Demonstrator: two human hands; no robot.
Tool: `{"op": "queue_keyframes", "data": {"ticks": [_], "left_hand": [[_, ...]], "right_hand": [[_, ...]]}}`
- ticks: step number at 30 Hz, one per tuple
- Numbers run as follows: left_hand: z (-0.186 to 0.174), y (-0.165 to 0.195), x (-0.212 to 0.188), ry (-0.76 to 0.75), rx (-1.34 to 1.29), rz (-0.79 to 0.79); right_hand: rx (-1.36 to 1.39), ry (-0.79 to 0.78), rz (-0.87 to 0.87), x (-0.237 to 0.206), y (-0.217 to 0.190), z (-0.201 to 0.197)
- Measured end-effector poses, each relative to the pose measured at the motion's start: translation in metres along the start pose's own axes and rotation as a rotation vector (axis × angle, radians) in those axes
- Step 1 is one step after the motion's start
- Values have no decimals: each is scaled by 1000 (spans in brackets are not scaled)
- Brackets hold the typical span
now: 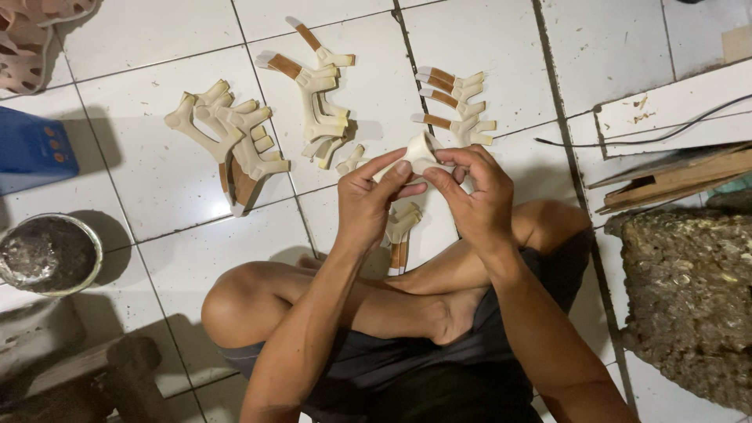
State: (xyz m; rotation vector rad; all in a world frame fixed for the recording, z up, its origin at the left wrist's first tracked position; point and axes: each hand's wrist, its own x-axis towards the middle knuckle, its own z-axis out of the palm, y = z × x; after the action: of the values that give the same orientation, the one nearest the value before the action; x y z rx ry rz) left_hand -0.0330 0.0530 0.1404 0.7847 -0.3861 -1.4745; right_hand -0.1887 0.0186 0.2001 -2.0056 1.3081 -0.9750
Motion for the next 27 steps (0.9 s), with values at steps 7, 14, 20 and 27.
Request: {"op": "queue_keyframes", "data": {"ticks": [7, 14, 20, 27], "left_hand": [[2, -5, -3, 17, 26, 64], [6, -2, -5, 15, 13, 51], [8, 6, -13, -10, 232, 31], [10, 13, -16, -46, 211, 62]], "right_hand": [[-66, 57, -50, -1, 0, 0], [22, 79, 44, -2, 2, 3], [-2, -1, 63, 3, 0, -4], [-14, -116, 181, 6, -2, -13]]}}
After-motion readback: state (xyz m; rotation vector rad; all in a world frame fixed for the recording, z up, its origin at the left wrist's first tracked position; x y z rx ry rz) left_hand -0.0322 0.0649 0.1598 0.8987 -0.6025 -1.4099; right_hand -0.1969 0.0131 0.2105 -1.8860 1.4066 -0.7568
